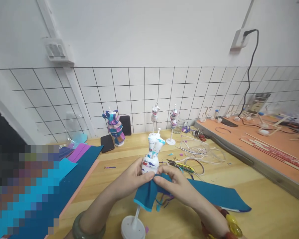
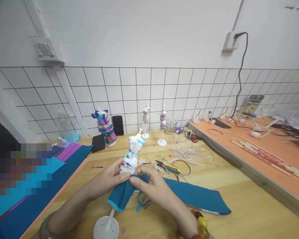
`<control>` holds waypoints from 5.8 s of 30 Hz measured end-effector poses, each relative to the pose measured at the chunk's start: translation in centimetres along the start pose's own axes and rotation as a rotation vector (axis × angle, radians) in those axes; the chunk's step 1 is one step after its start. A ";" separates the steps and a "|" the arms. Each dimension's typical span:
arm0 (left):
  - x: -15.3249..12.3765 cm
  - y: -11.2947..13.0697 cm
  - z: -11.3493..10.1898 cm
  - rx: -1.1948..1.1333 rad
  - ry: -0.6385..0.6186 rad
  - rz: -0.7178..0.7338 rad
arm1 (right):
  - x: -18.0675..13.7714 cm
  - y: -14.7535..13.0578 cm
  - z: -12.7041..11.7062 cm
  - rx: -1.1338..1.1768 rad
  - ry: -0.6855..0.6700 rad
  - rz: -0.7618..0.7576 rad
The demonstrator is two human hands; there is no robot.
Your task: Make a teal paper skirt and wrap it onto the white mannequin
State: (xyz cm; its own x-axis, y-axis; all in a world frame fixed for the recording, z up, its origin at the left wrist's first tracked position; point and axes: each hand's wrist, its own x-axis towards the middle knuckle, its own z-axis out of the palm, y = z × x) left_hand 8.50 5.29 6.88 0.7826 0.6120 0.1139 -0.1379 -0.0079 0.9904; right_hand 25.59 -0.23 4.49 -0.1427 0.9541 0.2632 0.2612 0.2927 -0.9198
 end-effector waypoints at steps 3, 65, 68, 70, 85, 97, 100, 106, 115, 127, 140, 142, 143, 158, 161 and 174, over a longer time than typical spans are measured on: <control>0.1 0.2 0.0 -0.013 -0.033 0.007 | -0.1 -0.3 0.2 -0.008 0.025 0.001; 0.4 -1.4 0.1 0.081 0.290 0.066 | -0.2 -1.0 0.2 -0.173 0.156 -0.289; 0.4 -1.5 0.2 0.078 0.276 0.063 | -0.1 -1.1 0.1 -0.168 0.153 -0.322; 0.4 -1.5 0.1 0.079 0.268 0.062 | -0.1 -1.2 0.1 -0.171 0.146 -0.326; 0.2 -1.3 0.3 0.094 0.276 0.114 | -0.1 0.0 0.3 -0.234 0.223 -0.278; 0.1 -1.1 0.2 0.137 0.275 0.096 | -0.2 -0.6 0.0 -0.172 0.141 -0.354; 0.1 -1.2 0.0 0.146 0.266 0.098 | -0.2 -0.4 0.1 -0.174 0.169 -0.344; 0.2 -1.1 0.1 0.183 0.293 0.075 | 0.0 -0.4 0.2 -0.135 0.231 -0.224; 0.1 -1.1 0.5 0.181 0.289 0.082 | 0.1 -0.4 0.4 0.024 0.254 -0.083; 0.0 -1.0 0.7 0.190 0.292 0.074 | 0.1 -0.5 0.5 0.084 0.250 -0.067; 0.0 -0.8 0.8 0.195 0.281 0.062 | 0.0 -0.2 0.6 0.048 0.278 -0.068; 0.0 -0.9 0.8 0.198 0.278 0.061 | 0.0 -0.3 0.6 0.057 0.281 -0.064; 0.1 -0.9 0.8 0.196 0.278 0.059 | 0.0 -0.3 0.6 0.066 0.281 -0.058; 0.2 -1.0 1.0 -0.055 0.220 0.052 | 0.3 -0.3 0.6 0.099 0.262 -0.060; 0.5 -1.0 1.1 -0.120 0.224 0.037 | 0.3 -0.5 0.6 0.095 0.220 -0.076; 0.5 -0.2 0.4 0.034 0.219 0.035 | 0.1 -0.3 0.6 0.077 0.194 -0.042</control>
State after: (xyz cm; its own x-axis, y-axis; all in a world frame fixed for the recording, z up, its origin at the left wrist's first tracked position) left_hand 9.16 5.30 6.79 0.6268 0.7679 0.1324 -0.1396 -0.0566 0.9886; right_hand 24.94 -0.22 4.67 0.0368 0.9374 0.3462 0.1841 0.3342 -0.9244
